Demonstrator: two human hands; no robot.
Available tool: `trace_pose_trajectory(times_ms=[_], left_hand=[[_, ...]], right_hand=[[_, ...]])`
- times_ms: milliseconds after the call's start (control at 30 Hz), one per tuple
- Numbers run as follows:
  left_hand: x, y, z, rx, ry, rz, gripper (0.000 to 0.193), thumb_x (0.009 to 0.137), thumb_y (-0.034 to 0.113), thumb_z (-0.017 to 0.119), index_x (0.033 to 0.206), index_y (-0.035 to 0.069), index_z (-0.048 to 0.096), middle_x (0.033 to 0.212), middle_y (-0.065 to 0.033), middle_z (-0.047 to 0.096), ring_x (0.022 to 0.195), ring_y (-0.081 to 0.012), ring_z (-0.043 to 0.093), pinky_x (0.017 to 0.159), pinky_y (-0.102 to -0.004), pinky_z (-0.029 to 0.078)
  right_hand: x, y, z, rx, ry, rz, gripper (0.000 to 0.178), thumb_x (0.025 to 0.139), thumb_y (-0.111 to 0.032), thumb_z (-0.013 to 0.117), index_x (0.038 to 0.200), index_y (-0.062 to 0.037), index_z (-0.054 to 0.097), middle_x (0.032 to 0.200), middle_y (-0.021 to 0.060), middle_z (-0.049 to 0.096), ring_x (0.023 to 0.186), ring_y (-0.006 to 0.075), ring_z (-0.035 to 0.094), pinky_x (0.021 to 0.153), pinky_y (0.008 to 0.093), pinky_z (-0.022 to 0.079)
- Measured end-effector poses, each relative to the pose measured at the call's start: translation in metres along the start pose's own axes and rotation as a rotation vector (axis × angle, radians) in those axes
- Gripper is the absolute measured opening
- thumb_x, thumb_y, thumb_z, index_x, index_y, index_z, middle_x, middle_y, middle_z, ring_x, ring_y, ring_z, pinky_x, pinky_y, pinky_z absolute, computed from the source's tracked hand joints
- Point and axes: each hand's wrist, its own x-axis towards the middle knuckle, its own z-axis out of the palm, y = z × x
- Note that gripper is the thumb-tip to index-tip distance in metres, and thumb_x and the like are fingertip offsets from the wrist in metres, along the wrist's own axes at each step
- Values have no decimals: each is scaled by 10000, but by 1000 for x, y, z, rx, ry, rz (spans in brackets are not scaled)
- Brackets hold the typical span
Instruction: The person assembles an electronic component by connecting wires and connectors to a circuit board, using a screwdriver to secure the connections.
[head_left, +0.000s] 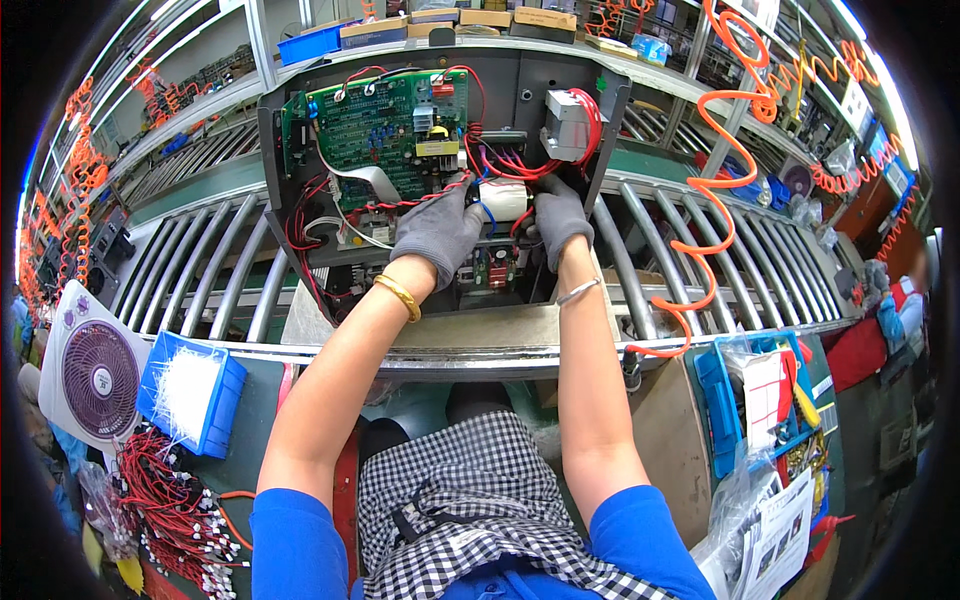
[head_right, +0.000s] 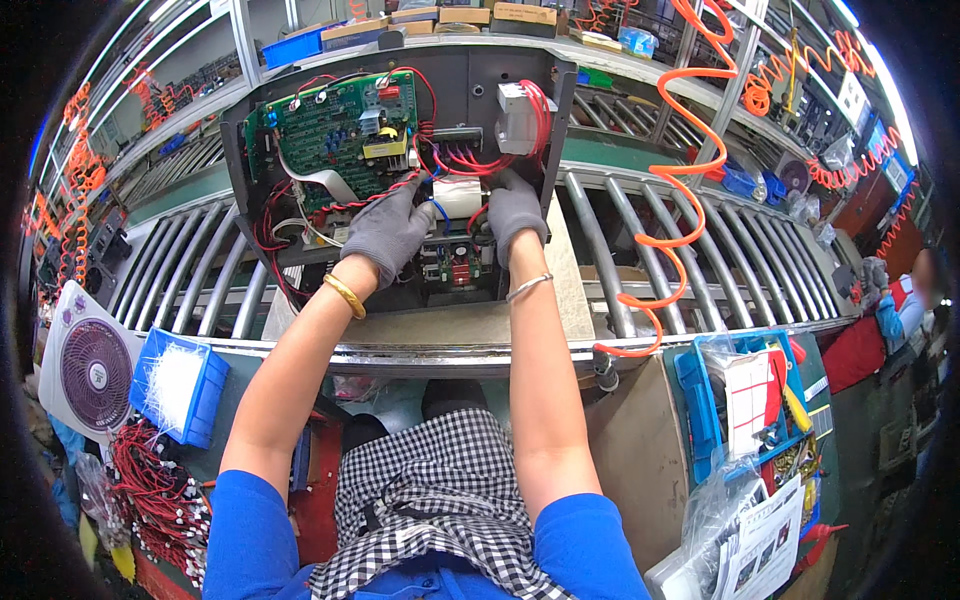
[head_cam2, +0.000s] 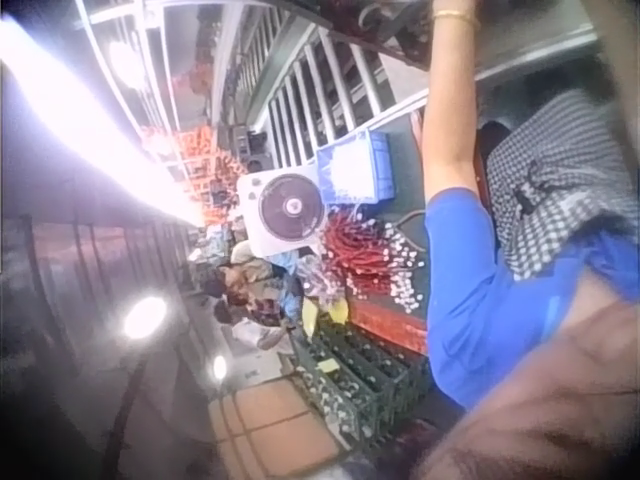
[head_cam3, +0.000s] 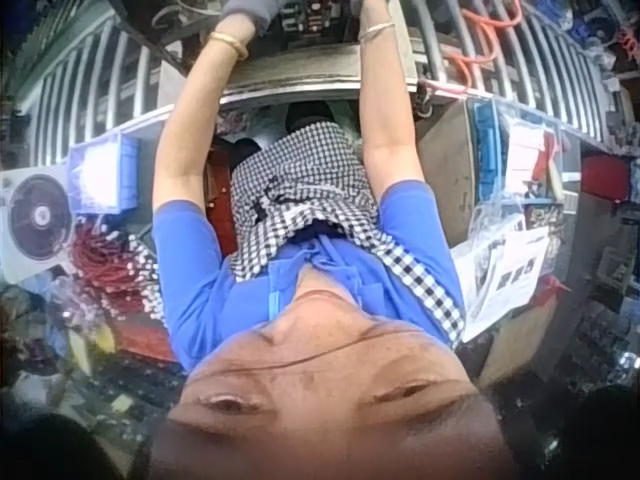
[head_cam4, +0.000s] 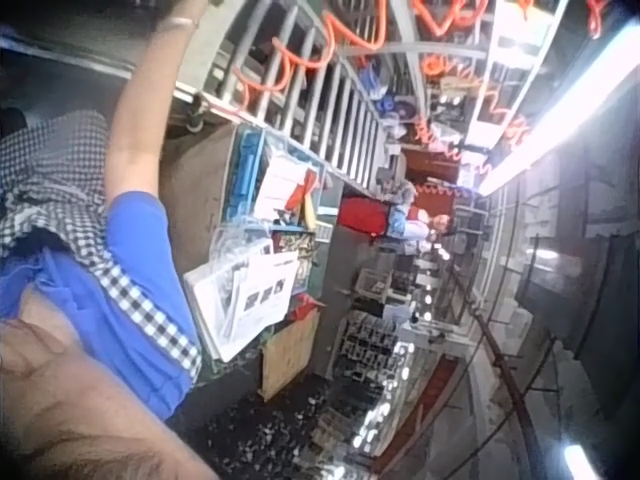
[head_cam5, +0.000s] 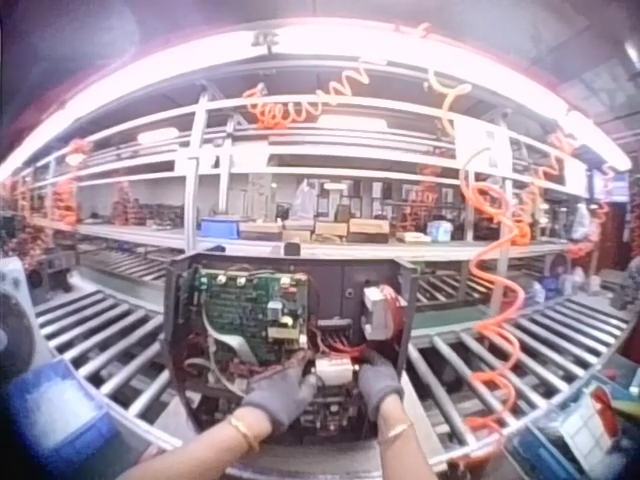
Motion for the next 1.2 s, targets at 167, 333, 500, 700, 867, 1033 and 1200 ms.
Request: trace_pose_trajectory(times_ms=[167,333,500,700,867,1033,1200], left_hand=[[8,-2,12,-240,-75,2,684,947,281,543,1534,43,283,888,-148,689,683,-252,689,675,-381,571],[9,9,11,-672,-186,-152,734,932,203,537,1555,19,196,688,-68,592,490,-162,588,428,-318,525],[12,-4,27,-648,-5,-77,390,910,256,555,1165,-39,565,715,-153,661,526,-263,643,570,-394,542],[0,20,29,-1205,78,-276,369,961,248,595,1220,-15,607,643,-64,589,441,-166,580,391,-296,475],[15,34,52,-1326,325,-307,364,937,198,691,1247,20,623,641,-3,551,439,-89,491,372,-268,441],[19,40,60,-1336,473,-357,329,935,178,688,1214,9,642,619,-4,555,441,-77,473,372,-253,400],[17,38,64,-1296,482,-286,426,951,217,668,1288,-25,572,706,1,595,504,-61,527,393,-234,467]], right_hand=[[31,16,-2,-158,-62,42,380,820,-86,482,1136,-38,685,1013,199,718,827,339,702,736,413,541],[39,24,5,-193,-8,-28,308,832,-143,548,1071,-25,702,1072,222,695,1050,395,654,895,419,505],[25,10,11,-234,51,-70,284,842,-156,572,1059,-34,708,1053,231,692,1036,394,658,872,412,511],[20,12,4,-182,51,-113,269,845,-142,578,1054,-27,703,1038,237,692,1016,399,662,854,401,507],[10,4,4,-120,17,-93,273,880,-158,561,1088,-42,694,1067,248,684,1032,428,642,872,406,505],[-1,5,-10,-293,-22,-88,331,931,-217,527,1200,-68,649,1084,271,672,1034,431,642,886,443,504],[-31,-14,-27,-512,85,-237,312,964,-194,528,1240,-105,645,887,243,689,836,404,681,745,472,521]])
